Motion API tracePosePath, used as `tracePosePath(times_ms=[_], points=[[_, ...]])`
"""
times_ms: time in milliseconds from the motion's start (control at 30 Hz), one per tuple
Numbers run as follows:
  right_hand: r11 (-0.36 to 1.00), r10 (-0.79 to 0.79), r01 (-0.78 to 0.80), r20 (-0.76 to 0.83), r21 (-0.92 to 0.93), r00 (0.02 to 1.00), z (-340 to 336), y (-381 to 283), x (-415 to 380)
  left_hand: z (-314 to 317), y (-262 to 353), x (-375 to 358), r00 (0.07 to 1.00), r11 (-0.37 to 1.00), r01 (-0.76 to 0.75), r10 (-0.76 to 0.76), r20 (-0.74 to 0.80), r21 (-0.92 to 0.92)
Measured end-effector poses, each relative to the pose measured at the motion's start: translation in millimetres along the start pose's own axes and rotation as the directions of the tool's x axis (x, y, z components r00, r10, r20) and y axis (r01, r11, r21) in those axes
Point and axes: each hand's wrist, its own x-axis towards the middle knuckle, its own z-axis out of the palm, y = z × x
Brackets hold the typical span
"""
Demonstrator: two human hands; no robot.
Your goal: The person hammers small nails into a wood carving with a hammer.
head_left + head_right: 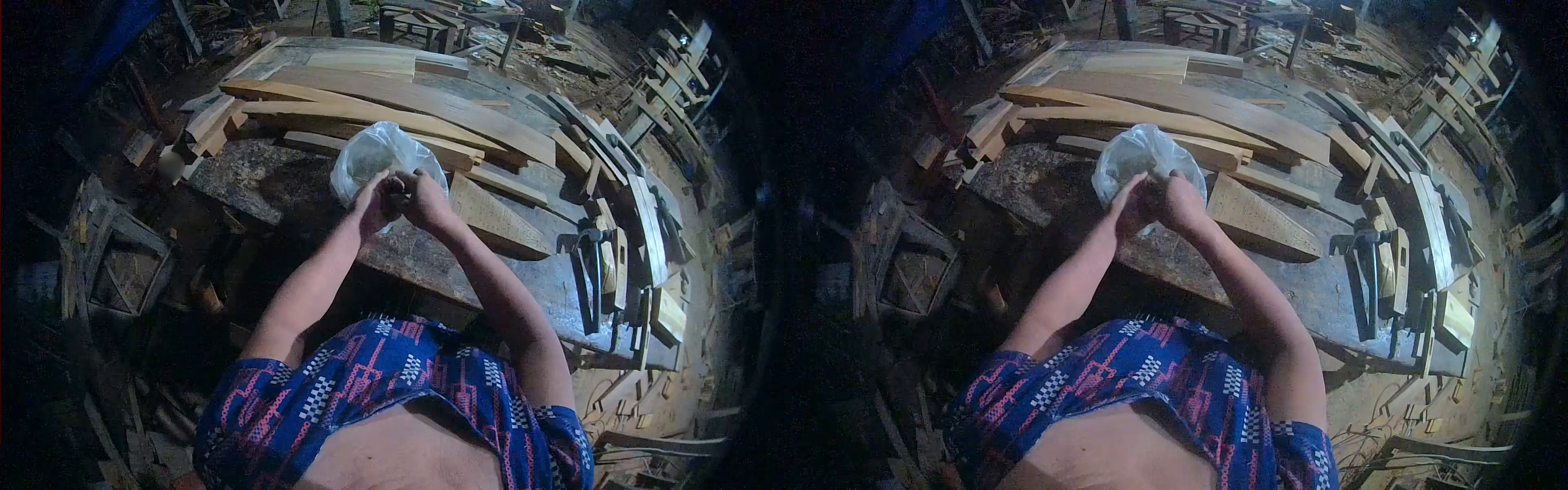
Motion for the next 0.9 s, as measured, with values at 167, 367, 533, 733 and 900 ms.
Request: tracePosePath(times_ms=[167, 367, 533, 733, 900], points=[[0.862, 0.004, 0.086, -0.175, 0.5, 0.985, -38, 24, -22, -10, 4, -1, 0.999, 0.99, 0.018, -0.012, 0.044, -0.137], [0.89, -0.033, -0.064, -0.202, -0.452, 0.979, -83, 93, -97, 2, 11, -13, 0.992, 0.972, 0.072, -0.093, -0.085, -0.223], [0.826, 0.021, -0.129, -0.199, -0.548, 0.98, -62, 127, -114, -2, 7, -9, 0.989, 0.922, 0.107, -0.138, -0.058, -0.373], [0.824, 0.079, -0.169, -0.186, -0.54, 0.979, -73, 140, -140, -13, 27, 11, 0.99, 0.902, -0.059, -0.002, -0.141, -0.428], [0.808, 0.133, -0.232, -0.217, -0.541, 0.967, -86, 144, -183, -2, 49, -3, 0.97, 0.939, -0.165, 0.1, -0.22, -0.3]])
